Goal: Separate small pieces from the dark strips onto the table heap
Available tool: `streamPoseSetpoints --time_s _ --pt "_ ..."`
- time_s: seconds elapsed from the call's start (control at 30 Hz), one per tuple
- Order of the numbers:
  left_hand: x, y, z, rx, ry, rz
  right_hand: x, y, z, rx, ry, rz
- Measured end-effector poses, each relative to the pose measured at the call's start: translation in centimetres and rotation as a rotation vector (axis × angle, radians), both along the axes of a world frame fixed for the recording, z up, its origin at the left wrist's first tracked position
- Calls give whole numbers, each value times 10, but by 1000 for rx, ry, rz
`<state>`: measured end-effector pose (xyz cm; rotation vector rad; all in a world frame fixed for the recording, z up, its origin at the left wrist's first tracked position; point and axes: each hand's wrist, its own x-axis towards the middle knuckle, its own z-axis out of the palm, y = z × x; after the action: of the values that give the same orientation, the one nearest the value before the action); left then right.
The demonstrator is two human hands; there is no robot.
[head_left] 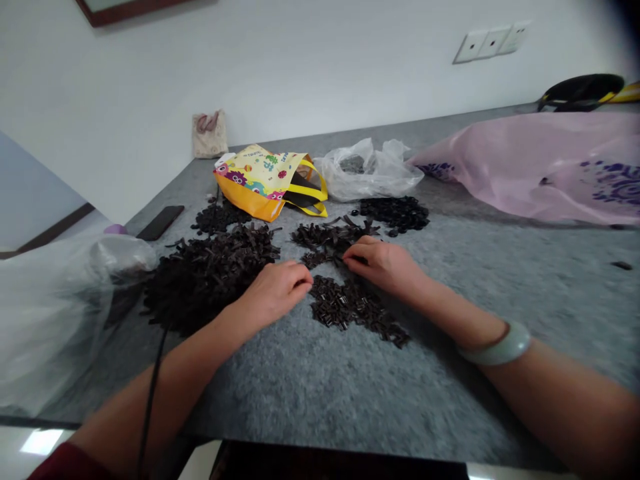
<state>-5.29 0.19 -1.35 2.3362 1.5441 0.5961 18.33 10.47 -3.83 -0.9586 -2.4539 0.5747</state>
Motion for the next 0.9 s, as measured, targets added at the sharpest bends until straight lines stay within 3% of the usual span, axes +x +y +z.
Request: streamPoseSetpoints --time_s 0.1,0.23,0.37,0.53,0.63,0.77,0.9 --pt "6 1 -10 -15 -7 -8 1 2 -1 -146 186 13" --pt "6 3 -15 -10 50 -18 0 -3 4 -477 423 -49" --pt "5 4 -18 -27 50 -17 -2 -10 14 -732 507 -113" --pt "3 9 -22 -22 7 -36 -4 -16 16 -910 530 -96" --pt "0 10 -20 -22 -57 3 -6 -20 14 -900 479 -63" --pt "-4 7 -15 -63 -35 -11 -5 -22 18 -740 421 -52" --pt "-6 8 -19 -86 -11 -56 9 -15 33 -598 618 -157"
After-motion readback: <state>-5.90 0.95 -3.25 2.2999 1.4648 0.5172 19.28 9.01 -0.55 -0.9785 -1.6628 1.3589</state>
